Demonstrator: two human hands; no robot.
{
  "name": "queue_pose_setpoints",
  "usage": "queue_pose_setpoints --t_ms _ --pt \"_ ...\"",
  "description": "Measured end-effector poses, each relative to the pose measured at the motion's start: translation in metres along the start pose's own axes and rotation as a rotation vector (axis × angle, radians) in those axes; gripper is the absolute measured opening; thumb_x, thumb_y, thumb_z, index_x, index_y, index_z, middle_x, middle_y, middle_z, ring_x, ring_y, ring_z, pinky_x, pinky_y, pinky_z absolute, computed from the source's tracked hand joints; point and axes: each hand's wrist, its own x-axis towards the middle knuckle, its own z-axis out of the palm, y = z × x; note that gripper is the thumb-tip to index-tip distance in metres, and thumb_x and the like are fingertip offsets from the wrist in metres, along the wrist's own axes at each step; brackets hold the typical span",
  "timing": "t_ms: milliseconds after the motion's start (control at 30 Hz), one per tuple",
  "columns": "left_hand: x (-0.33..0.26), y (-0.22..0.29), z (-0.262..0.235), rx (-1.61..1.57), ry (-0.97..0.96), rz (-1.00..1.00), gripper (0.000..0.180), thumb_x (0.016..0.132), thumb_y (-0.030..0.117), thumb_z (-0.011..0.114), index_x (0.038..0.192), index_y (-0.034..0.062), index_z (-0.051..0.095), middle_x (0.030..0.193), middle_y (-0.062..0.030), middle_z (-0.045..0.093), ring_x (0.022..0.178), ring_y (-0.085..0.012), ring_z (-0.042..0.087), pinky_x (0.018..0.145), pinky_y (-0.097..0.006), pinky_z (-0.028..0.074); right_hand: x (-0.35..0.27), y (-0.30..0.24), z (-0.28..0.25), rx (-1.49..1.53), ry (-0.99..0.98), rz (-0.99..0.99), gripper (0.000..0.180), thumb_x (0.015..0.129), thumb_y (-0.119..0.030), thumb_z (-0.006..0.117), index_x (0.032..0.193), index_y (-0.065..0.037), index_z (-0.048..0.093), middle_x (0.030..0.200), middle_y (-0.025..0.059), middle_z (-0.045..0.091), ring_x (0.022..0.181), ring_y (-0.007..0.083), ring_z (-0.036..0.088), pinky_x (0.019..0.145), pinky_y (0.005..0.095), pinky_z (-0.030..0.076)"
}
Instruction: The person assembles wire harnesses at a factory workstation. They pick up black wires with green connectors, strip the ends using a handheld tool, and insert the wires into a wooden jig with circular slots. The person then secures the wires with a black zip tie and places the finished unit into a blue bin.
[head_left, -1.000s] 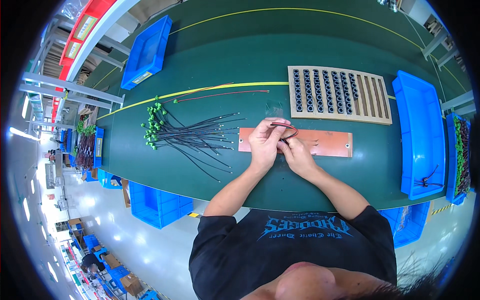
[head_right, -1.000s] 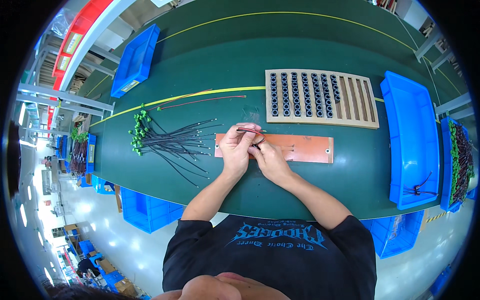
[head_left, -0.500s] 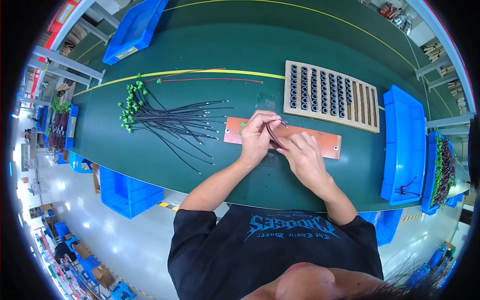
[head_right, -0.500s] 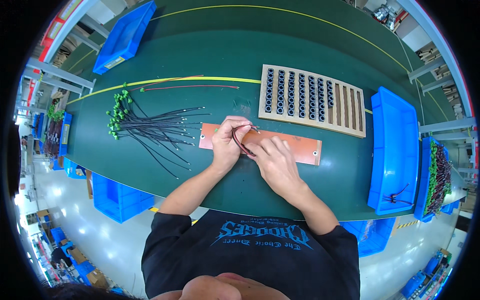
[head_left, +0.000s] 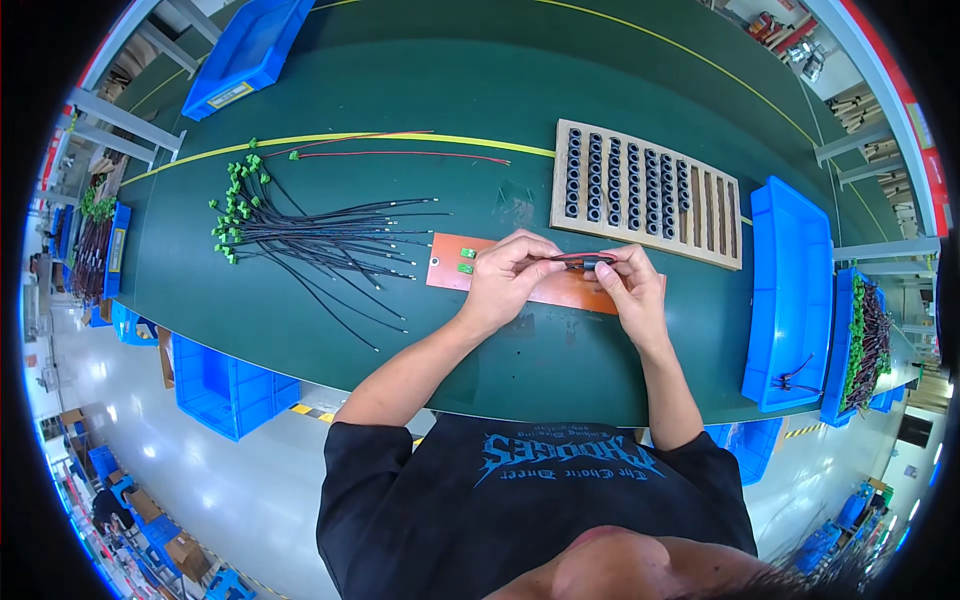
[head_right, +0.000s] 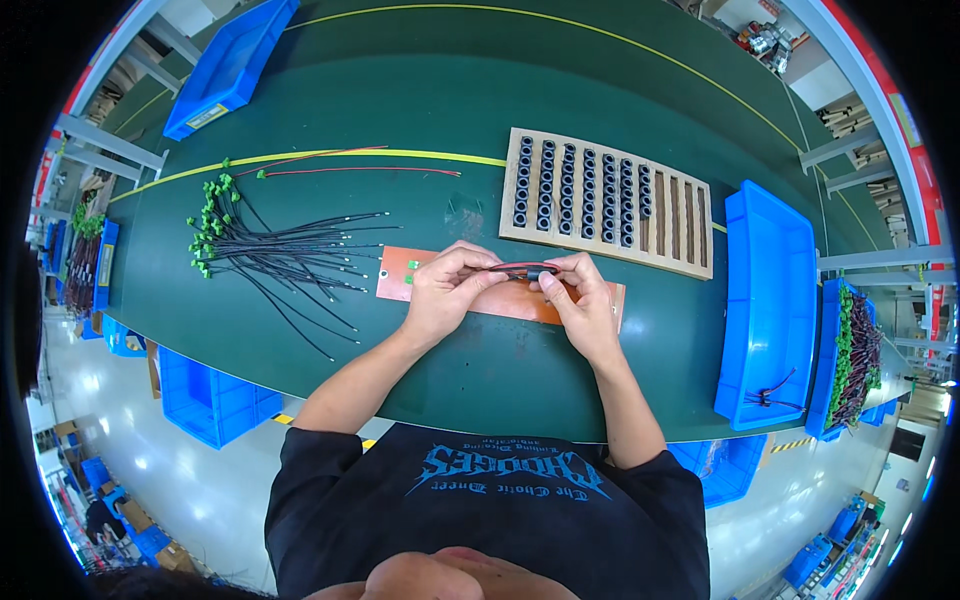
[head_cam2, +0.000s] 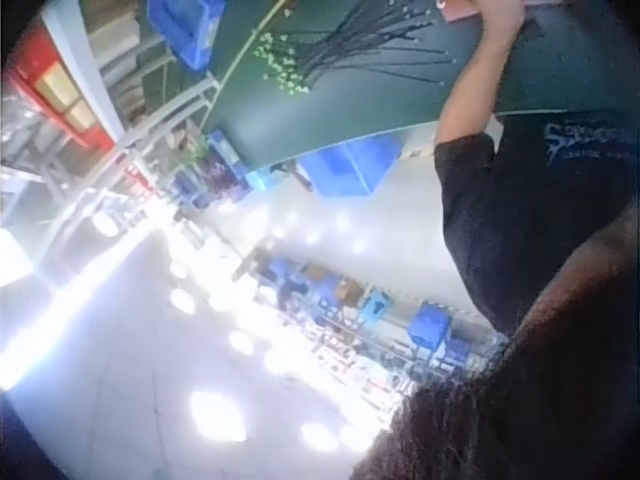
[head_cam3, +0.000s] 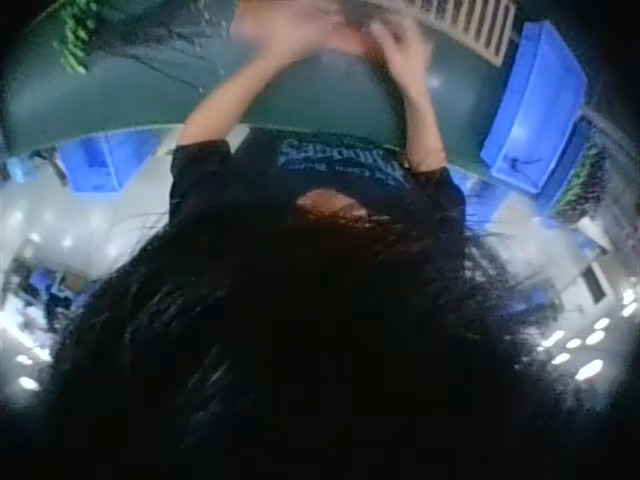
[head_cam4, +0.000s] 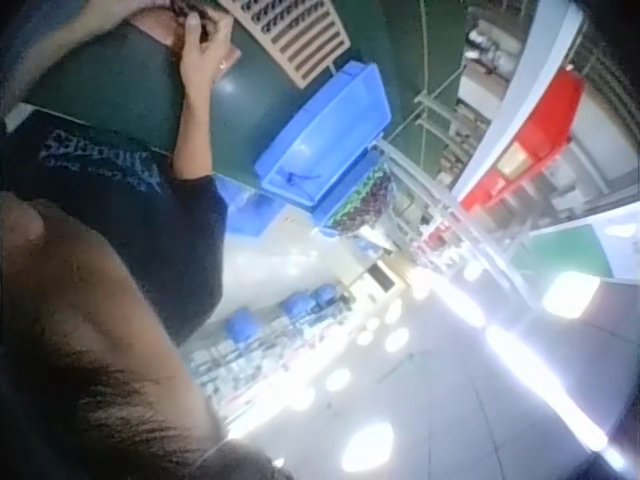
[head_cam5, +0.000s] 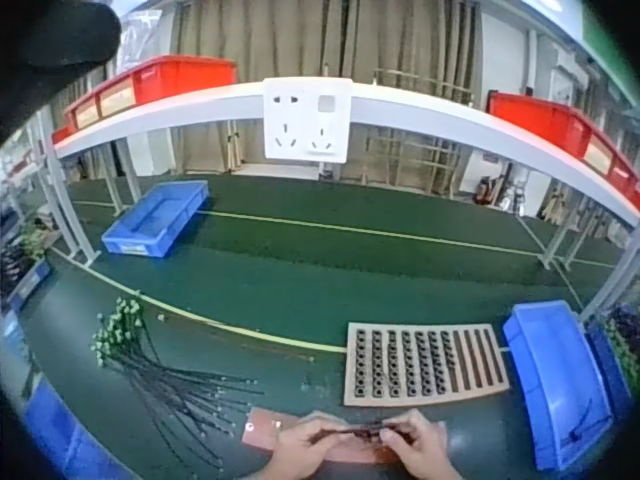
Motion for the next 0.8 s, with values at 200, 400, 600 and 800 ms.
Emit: queue_pose_setpoints --t_ms 200,400,600,800 --pt "0.000 0.002 0.000 -0.034 -0.018 -0.041 0.014 0.090 -0.016 0.063 0.097 -0.0065 0.069 0.110 -0.0153 0.067 0.102 -0.0213 0.071 0.094 -0.034 0.061 -0.002 0.003 -0.001 0.026 -0.012 0.033 0.016 0.103 -0.009 0.063 0.112 -0.002 0.053 0.101 0.0116 0.070 0.097 0.0169 0.070 0.082 0.0280 0.053" --pt "0.000 -0.001 0.002 -0.058 -0.046 -0.040 0.017 0.085 -0.019 0.063 0.089 -0.0037 0.069 0.107 -0.0143 0.070 0.105 -0.0230 0.070 0.092 -0.035 0.060 -0.001 0.009 -0.002 0.036 -0.005 0.005 0.015 0.103 -0.010 0.063 0.110 -0.003 0.052 0.098 0.0079 0.070 0.095 0.0133 0.068 0.083 0.0259 0.049" --pt "0.002 -0.002 0.003 -0.011 -0.034 0.056 0.023 0.081 -0.022 0.062 0.087 -0.0027 0.071 0.100 -0.0158 0.074 0.105 -0.0264 0.070 0.090 -0.037 0.060 -0.003 0.015 -0.003 0.053 -0.022 -0.028 0.016 0.103 -0.011 0.064 0.109 -0.003 0.052 0.098 0.0058 0.069 0.094 0.0096 0.065 0.083 0.0246 0.048" --pt "0.001 0.002 0.004 -0.071 0.005 0.018 0.023 0.082 -0.022 0.061 0.088 -0.0035 0.072 0.101 -0.0163 0.075 0.104 -0.0259 0.071 0.090 -0.036 0.060 -0.004 0.015 -0.001 0.086 -0.018 -0.071 0.014 0.104 -0.009 0.063 0.109 -0.003 0.052 0.098 0.0064 0.068 0.093 0.0100 0.065 0.082 0.0249 0.049"
